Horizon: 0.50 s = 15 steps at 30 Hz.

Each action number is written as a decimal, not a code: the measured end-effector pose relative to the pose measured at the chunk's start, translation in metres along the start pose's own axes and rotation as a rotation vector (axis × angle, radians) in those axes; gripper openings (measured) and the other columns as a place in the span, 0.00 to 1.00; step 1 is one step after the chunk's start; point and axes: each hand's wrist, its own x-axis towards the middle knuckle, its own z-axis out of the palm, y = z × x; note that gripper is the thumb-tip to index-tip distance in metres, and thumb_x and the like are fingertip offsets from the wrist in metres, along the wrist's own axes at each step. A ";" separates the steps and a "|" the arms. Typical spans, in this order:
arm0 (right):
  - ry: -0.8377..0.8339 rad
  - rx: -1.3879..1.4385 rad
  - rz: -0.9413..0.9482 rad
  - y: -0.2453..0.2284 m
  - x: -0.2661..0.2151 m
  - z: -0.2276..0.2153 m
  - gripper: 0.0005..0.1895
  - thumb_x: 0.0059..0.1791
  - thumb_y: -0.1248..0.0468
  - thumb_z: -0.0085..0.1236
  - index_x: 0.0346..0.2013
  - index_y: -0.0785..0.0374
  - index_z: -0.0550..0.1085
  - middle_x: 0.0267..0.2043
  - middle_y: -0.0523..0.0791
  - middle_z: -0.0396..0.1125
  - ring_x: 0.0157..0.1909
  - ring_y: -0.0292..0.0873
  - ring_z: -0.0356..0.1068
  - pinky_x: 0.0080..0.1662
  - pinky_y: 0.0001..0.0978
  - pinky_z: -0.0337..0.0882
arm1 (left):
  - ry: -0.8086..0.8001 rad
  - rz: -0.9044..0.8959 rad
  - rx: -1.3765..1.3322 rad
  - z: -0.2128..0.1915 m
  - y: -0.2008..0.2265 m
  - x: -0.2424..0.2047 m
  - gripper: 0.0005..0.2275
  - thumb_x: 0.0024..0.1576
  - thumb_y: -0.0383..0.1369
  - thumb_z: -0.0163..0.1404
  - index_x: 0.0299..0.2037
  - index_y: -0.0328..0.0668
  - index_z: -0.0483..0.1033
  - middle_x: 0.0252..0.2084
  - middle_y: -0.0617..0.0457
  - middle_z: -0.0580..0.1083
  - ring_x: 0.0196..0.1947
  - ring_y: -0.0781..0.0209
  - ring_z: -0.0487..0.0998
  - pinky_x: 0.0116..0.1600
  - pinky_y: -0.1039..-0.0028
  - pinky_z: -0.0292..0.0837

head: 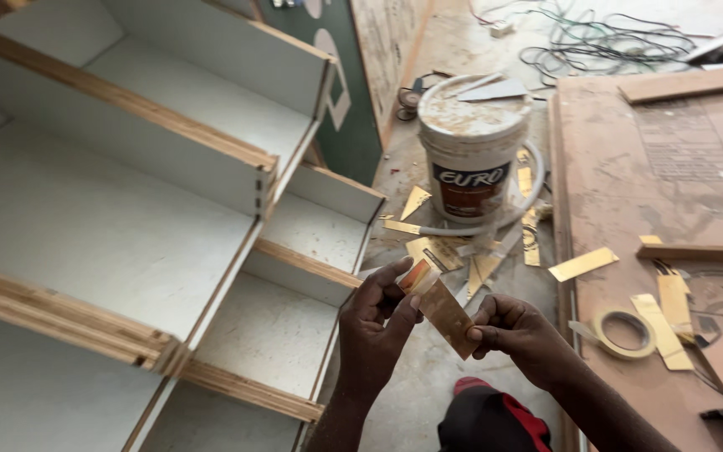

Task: The person attaches small wooden pieces to the edges of a white wooden cabinet using a utility knife to cut and apply adhesive tape. They also use a sanding block to smooth the edges of the wooden pieces.

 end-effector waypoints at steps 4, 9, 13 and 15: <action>-0.014 -0.035 0.028 0.000 0.008 0.021 0.08 0.46 0.66 0.66 0.34 0.65 0.75 0.30 0.45 0.74 0.34 0.38 0.74 0.38 0.32 0.76 | 0.042 0.034 0.017 -0.022 0.009 -0.016 0.15 0.59 0.24 0.55 0.57 0.37 0.75 0.36 0.54 0.79 0.38 0.69 0.81 0.45 0.76 0.81; 0.065 -0.444 -0.331 -0.008 0.020 0.049 0.03 0.50 0.71 0.60 0.37 0.67 0.75 0.40 0.45 0.76 0.42 0.36 0.75 0.44 0.29 0.77 | 0.087 0.511 0.405 -0.026 0.011 -0.042 0.08 0.59 0.23 0.59 0.44 0.42 0.75 0.41 0.53 0.81 0.42 0.61 0.83 0.46 0.71 0.80; 0.113 -0.485 -0.522 -0.031 0.027 0.070 0.06 0.50 0.75 0.57 0.41 0.67 0.73 0.52 0.46 0.75 0.49 0.36 0.74 0.47 0.28 0.77 | 0.021 0.708 0.515 -0.027 0.019 -0.061 0.09 0.59 0.20 0.58 0.39 0.40 0.69 0.44 0.51 0.81 0.47 0.54 0.83 0.50 0.68 0.81; 0.104 -0.494 -0.559 -0.046 0.032 0.080 0.07 0.50 0.75 0.57 0.42 0.66 0.73 0.54 0.47 0.74 0.50 0.36 0.74 0.48 0.28 0.77 | 0.005 0.727 0.545 -0.029 0.023 -0.063 0.10 0.58 0.20 0.59 0.38 0.40 0.68 0.46 0.51 0.80 0.50 0.52 0.82 0.51 0.67 0.81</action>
